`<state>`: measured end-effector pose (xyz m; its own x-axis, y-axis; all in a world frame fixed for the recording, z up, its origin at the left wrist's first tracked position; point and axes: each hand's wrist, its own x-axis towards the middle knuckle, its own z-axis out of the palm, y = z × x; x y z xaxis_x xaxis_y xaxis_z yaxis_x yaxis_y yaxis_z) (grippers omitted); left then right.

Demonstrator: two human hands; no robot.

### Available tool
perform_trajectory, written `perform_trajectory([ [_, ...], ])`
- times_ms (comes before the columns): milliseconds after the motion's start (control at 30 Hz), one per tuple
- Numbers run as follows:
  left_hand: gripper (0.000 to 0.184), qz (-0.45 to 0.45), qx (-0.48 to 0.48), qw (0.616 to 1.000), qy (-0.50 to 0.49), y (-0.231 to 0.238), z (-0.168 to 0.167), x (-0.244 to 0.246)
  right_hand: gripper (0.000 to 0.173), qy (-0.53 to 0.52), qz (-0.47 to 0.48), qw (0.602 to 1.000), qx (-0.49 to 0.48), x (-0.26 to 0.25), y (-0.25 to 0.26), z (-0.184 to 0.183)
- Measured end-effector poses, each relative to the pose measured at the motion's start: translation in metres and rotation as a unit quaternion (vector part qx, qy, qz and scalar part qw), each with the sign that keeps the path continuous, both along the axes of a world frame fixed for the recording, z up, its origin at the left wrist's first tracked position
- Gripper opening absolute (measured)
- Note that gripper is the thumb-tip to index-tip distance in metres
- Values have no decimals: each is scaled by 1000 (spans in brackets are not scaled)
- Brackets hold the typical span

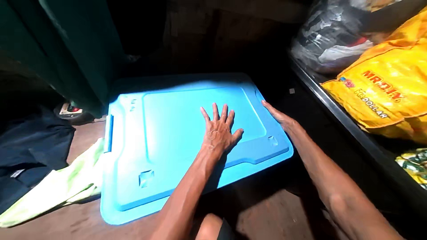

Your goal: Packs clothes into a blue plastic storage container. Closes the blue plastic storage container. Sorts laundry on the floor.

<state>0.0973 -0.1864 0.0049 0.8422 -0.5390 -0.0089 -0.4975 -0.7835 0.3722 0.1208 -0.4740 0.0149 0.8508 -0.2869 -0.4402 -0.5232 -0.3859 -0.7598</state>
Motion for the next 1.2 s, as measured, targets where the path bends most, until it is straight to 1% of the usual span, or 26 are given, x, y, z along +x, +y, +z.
perform_trajectory([
  [67, 79, -4, 4, 1000, 14, 2, 3, 1, 75, -13, 23, 1000, -8, 12, 0, -2],
  [200, 77, -9, 3, 1000, 26, 2, 7, 2, 80, -7, 28, 998, -57, 19, 3, -3],
  [300, 77, -7, 6, 1000, 22, 1, 5, 1, 90, -13, -24, 989, -143, 18, 3, -4],
  [333, 77, -6, 7, 1000, 22, 1, 5, 1, 93, -11, -33, 987, -156, 19, 2, -4],
  [400, 77, -5, 6, 1000, 22, 1, 5, 1, 90, -9, -36, 987, -155, 21, 0, -3],
  [533, 76, -5, 3, 1000, 20, 1, 5, 2, 72, -69, -35, 976, -204, 22, 9, 1],
  [567, 76, -4, 5, 1000, 21, 1, 5, 2, 71, -73, -39, 976, -199, 20, 12, 3],
  [633, 77, -5, 8, 1000, 24, 0, 5, 2, 69, -72, -36, 985, -153, 17, 15, 8],
  [700, 77, -7, 6, 1000, 26, 0, 6, 1, 71, -50, -21, 994, -100, 16, 16, 15],
  [767, 77, -6, 3, 1000, 24, -1, 6, 1, 73, -29, -18, 997, -76, 19, 15, 18],
  [1033, 78, -6, 5, 999, 31, -1, 7, 1, 68, -67, -82, 988, -110, 16, 39, 14],
  [1100, 78, -5, 9, 1000, 28, 0, 5, 2, 71, -66, -75, 985, -141, 17, 40, 10],
  [1200, 80, -15, 11, 999, 27, -1, 5, 3, 78, -57, -48, 965, -253, 14, 38, 2],
])
